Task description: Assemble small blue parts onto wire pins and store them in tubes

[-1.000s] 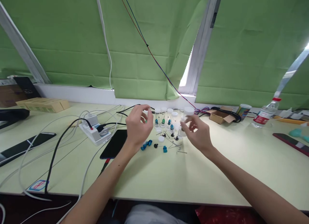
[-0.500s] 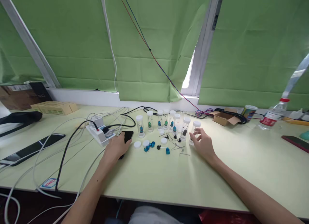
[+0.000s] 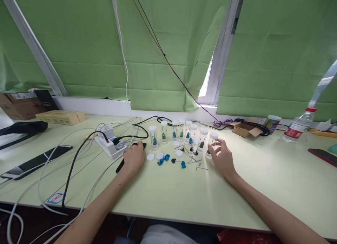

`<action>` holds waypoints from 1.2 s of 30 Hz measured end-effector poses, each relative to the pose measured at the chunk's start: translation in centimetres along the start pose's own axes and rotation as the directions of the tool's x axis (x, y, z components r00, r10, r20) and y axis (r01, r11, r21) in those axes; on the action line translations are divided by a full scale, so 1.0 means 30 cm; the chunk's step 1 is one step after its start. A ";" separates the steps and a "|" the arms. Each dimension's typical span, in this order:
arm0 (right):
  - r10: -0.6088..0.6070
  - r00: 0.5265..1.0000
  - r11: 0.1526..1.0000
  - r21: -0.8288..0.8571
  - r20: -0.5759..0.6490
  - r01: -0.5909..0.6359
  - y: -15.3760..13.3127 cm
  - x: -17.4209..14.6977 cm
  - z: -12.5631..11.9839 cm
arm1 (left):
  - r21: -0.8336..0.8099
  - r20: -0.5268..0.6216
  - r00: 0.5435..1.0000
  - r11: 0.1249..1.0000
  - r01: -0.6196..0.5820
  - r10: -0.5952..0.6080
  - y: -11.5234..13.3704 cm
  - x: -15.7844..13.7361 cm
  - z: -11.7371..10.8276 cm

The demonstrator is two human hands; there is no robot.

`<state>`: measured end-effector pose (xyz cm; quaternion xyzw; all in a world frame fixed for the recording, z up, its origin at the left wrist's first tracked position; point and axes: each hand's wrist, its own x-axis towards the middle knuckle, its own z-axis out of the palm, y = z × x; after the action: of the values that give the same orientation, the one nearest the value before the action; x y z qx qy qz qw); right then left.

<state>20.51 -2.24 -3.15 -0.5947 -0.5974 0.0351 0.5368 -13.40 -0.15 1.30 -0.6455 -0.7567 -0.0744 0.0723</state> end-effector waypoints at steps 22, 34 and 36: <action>-0.017 0.974 0.996 0.079 -0.224 0.036 -0.005 0.000 -0.010 | -0.119 0.008 0.999 0.992 -0.033 0.034 -0.145 -0.028 -0.032; -0.082 0.959 0.985 0.125 -0.273 0.120 -0.026 -0.019 -0.002 | -0.228 -0.009 0.999 0.973 -0.042 0.041 -0.198 -0.184 0.024; -0.086 0.959 0.984 0.125 -0.270 0.124 -0.029 -0.020 -0.004 | -0.271 0.012 0.997 0.959 -0.076 0.082 -0.194 -0.136 0.027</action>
<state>19.84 -3.00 -2.88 -0.5221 -0.5476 -0.0306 0.6531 -18.52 -4.82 -0.45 -0.6799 -0.7137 -0.1668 -0.0223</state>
